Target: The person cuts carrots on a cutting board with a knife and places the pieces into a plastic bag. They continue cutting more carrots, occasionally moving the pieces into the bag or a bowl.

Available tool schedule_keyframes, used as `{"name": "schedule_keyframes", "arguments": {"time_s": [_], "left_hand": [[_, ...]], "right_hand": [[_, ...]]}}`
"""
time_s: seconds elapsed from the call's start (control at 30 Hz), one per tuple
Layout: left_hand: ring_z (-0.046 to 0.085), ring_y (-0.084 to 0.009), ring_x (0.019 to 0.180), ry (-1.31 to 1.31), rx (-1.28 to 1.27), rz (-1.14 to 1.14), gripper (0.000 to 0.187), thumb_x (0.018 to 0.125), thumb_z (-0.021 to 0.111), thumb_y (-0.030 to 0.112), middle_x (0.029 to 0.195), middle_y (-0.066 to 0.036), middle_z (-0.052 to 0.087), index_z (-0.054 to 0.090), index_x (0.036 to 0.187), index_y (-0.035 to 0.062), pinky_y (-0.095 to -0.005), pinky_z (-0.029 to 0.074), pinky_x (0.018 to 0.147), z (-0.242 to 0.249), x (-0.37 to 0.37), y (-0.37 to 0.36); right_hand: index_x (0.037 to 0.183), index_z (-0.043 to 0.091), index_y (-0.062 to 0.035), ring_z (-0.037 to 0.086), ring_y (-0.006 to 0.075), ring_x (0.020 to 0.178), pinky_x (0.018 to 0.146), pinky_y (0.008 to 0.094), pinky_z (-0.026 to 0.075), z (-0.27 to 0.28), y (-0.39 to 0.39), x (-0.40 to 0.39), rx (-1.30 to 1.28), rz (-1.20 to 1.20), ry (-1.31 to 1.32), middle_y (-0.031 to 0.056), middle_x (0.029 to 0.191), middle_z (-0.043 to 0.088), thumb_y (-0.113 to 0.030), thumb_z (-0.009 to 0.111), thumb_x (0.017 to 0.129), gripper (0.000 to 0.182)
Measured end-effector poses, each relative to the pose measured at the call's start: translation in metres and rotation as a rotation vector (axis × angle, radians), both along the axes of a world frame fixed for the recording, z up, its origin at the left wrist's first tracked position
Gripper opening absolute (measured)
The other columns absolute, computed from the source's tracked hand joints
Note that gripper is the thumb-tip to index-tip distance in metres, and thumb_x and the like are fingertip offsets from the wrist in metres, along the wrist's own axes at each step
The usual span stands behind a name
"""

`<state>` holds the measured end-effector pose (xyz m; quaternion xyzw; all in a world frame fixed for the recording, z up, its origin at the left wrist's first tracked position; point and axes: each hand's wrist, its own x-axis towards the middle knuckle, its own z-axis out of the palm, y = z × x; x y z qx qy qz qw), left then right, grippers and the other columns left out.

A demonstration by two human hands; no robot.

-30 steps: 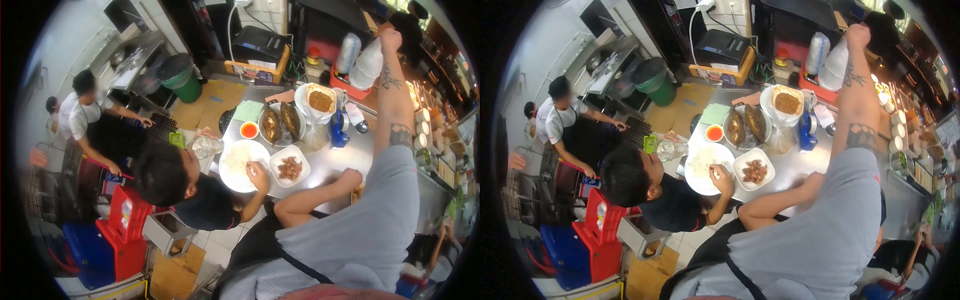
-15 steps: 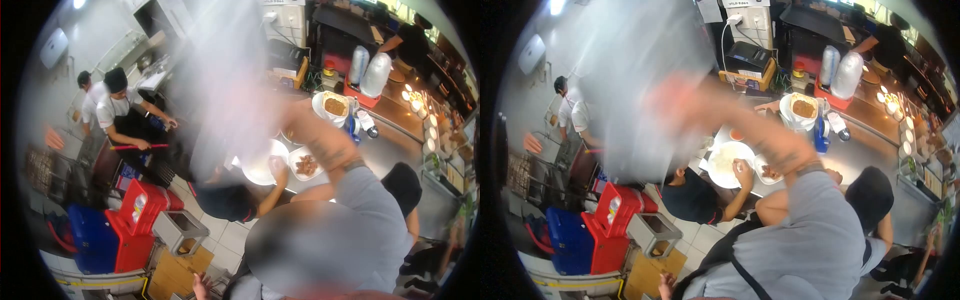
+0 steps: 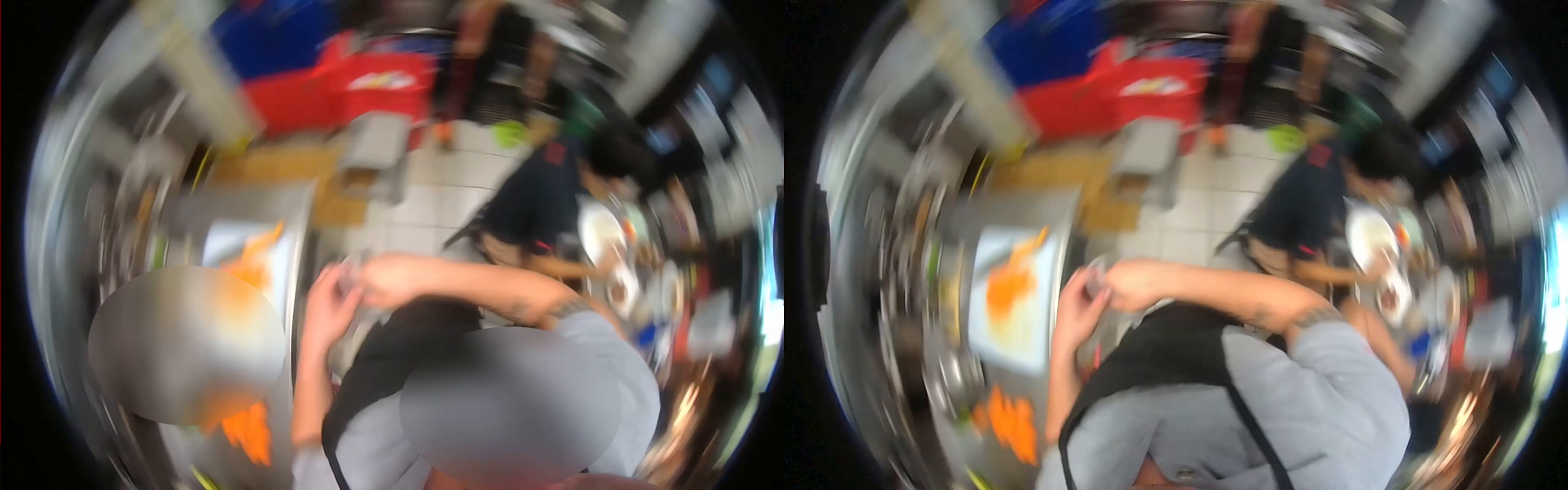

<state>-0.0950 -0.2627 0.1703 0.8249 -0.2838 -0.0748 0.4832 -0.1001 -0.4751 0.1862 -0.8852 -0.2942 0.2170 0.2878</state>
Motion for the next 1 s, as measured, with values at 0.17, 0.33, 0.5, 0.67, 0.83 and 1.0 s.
{"name": "schedule_keyframes", "arguments": {"time_s": [0.17, 0.33, 0.5, 0.67, 0.83, 1.0], "left_hand": [[0.069, -0.0187, 0.098, 0.044, -0.214, 0.357, 0.030, 0.102, 0.062, 0.004, 0.132, -0.011, 0.062, 0.068, 0.131, -0.0013, -0.0297, 0.056, 0.083, -0.021, -0.044, 0.093], [0.067, -0.0167, 0.093, 0.051, -0.235, 0.791, 0.031, 0.094, 0.068, -0.002, 0.127, -0.008, 0.063, 0.070, 0.125, -0.0002, -0.0305, 0.056, 0.083, -0.023, -0.073, 0.148], [0.069, -0.0208, 0.099, 0.189, -0.355, 1.101, 0.042, 0.091, 0.063, -0.006, 0.121, -0.012, 0.070, 0.065, 0.132, 0.0003, -0.0331, 0.056, 0.092, -0.076, -0.087, 0.197], [0.066, -0.0170, 0.103, 0.200, -0.580, 1.209, 0.025, 0.104, 0.058, 0.008, 0.116, -0.010, 0.069, 0.061, 0.128, -0.0007, -0.0312, 0.055, 0.090, -0.069, -0.076, 0.213], [0.063, -0.0187, 0.100, -0.188, -0.274, 0.882, 0.023, 0.099, 0.066, 0.006, 0.108, -0.011, 0.067, 0.064, 0.119, -0.0053, -0.0329, 0.053, 0.087, -0.016, -0.032, 0.191], [0.068, -0.0309, 0.094, -0.390, 0.060, 0.208, 0.022, 0.097, 0.077, 0.011, 0.105, -0.019, 0.074, 0.076, 0.112, -0.0052, -0.0391, 0.055, 0.081, 0.020, -0.023, 0.209]], "right_hand": [[0.104, 0.073, 0.0003, 0.069, 0.0351, 0.091, 0.084, 0.0432, 0.054, 0.024, 0.108, 0.017, 0.363, 0.117, 0.196, 0.0209, 0.100, 0.072, -0.028, 0.073, 0.096, 0.029], [0.103, 0.072, 0.0012, 0.066, 0.0214, 0.083, 0.078, 0.0333, 0.052, 0.014, 0.164, 0.054, 0.428, 0.193, 0.223, 0.0119, 0.092, 0.069, -0.012, 0.064, 0.103, 0.015], [0.102, 0.070, 0.0027, 0.067, 0.0205, 0.091, 0.082, 0.0339, 0.054, -0.001, 0.198, 0.071, 0.723, 0.332, 0.187, 0.0125, 0.100, 0.069, -0.008, 0.061, 0.105, 0.014], [0.126, 0.059, -0.0057, 0.070, 0.0305, 0.102, 0.087, 0.0442, 0.056, -0.031, 0.211, 0.077, 0.511, 0.254, 0.238, 0.0185, 0.118, 0.066, -0.016, 0.077, 0.082, 0.048], [0.154, 0.039, -0.0021, 0.063, 0.0402, 0.119, 0.103, 0.0459, 0.050, -0.010, 0.222, 0.064, 0.754, 0.190, -0.095, 0.0258, 0.138, 0.056, -0.019, 0.083, 0.073, 0.093], [0.159, 0.036, -0.0071, 0.059, 0.0454, 0.118, 0.097, 0.0503, 0.051, 0.029, 0.192, -0.001, 0.585, -0.105, -0.442, 0.0242, 0.131, 0.055, -0.010, 0.077, 0.075, 0.093]]}}
